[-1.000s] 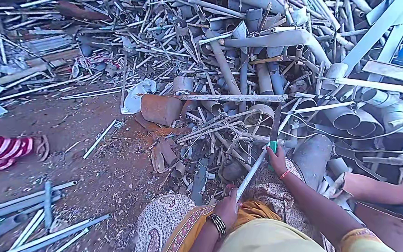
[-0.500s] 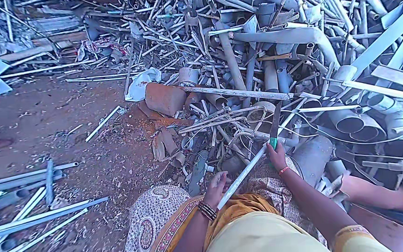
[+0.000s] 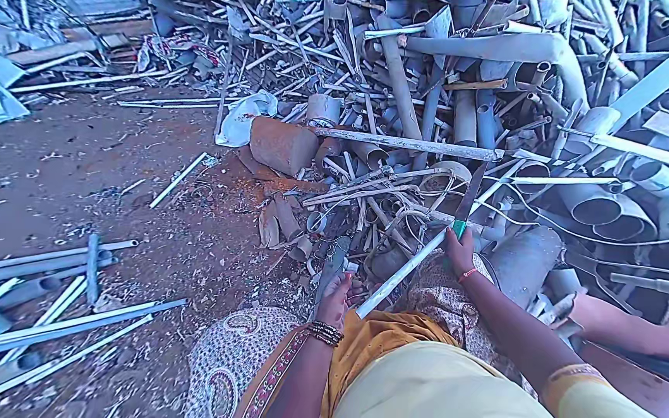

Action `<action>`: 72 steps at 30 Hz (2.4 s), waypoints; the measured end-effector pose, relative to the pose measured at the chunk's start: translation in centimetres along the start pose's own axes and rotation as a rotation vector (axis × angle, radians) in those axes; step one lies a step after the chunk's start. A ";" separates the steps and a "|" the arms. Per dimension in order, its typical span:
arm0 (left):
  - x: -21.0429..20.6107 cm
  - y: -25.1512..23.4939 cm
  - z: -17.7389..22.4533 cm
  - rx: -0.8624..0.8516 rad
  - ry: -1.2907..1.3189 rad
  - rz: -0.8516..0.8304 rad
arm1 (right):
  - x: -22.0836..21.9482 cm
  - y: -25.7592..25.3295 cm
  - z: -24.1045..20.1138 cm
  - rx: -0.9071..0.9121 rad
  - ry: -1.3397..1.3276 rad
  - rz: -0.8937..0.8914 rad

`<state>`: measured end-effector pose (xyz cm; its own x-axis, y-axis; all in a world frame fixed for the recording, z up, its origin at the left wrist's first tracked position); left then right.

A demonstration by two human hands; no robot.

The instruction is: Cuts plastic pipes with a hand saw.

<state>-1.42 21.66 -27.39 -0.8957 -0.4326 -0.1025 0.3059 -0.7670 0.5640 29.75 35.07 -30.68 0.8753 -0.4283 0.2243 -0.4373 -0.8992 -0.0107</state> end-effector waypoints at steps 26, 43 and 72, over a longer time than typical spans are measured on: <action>4.8 0.5 4.8 -0.165 0.431 0.285 | 13.2 -0.4 -0.4 0.181 0.125 0.239; 8.1 -3.2 1.9 -0.119 0.261 0.537 | -0.8 3.3 13.6 -0.425 0.767 -0.579; 6.8 -0.1 2.0 -0.127 0.409 0.381 | 14.3 5.6 -4.7 -0.838 -0.324 -0.132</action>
<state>-8.20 19.70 -26.50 -0.5249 -0.8183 -0.2343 0.6417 -0.5613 0.5227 38.84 24.37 -22.93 0.8887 -0.4443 -0.1132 -0.2252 -0.6380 0.7364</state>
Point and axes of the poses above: each hand's wrist, its own y-axis away from the middle knuckle, its own x-axis out of the back of the hand, z = x × y, the point moved 6 cm from there along -y, towards the middle knuckle, and after that the axes turned 5 degrees about z, right-handed, at the moved point
